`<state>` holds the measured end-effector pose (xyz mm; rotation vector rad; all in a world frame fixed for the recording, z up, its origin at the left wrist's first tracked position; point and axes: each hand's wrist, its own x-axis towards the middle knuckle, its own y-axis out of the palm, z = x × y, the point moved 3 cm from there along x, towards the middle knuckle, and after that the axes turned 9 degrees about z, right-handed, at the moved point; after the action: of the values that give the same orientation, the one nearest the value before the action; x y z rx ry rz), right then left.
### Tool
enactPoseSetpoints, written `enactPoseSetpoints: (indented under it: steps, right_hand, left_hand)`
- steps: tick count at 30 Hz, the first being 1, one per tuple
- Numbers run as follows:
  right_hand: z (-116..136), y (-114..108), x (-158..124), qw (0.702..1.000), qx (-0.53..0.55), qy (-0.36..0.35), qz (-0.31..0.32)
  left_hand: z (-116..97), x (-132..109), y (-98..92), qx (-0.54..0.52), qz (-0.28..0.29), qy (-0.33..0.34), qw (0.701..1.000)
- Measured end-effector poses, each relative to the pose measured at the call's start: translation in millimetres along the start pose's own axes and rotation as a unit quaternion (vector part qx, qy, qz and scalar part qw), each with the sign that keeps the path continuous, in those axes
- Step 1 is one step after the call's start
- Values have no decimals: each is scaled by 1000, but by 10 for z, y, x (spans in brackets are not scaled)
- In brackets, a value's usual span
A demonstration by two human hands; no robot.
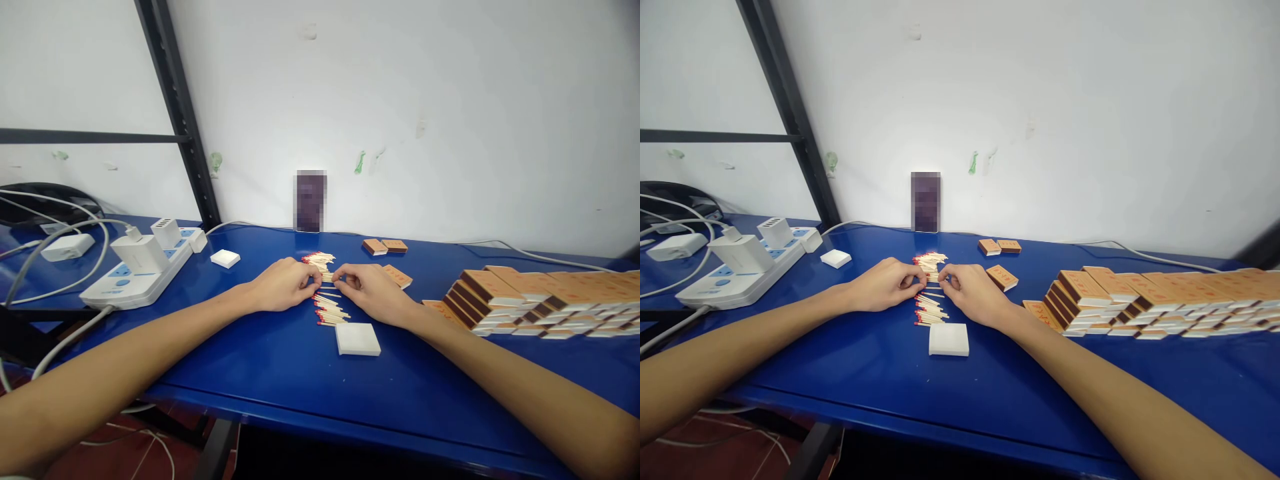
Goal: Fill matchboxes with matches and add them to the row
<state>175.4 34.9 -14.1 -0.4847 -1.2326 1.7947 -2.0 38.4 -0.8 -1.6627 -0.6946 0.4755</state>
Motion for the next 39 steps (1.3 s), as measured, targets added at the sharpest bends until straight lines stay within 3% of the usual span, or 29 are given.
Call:
enactPoseSetpoints:
  steps: [10,28,39]
  right_hand:
    - [7,-4,-14,1000,18,-2,-1]
    - [13,26,-24,1000,-1,-6,24]
    - [-40,1,-18,1000,31,3,-3]
  left_hand:
    - [30,-12,24,4,-26,1,1000]
    - [22,23,55,-34,-9,-7,999]
    - [55,29,52,-86,2,-29,996]
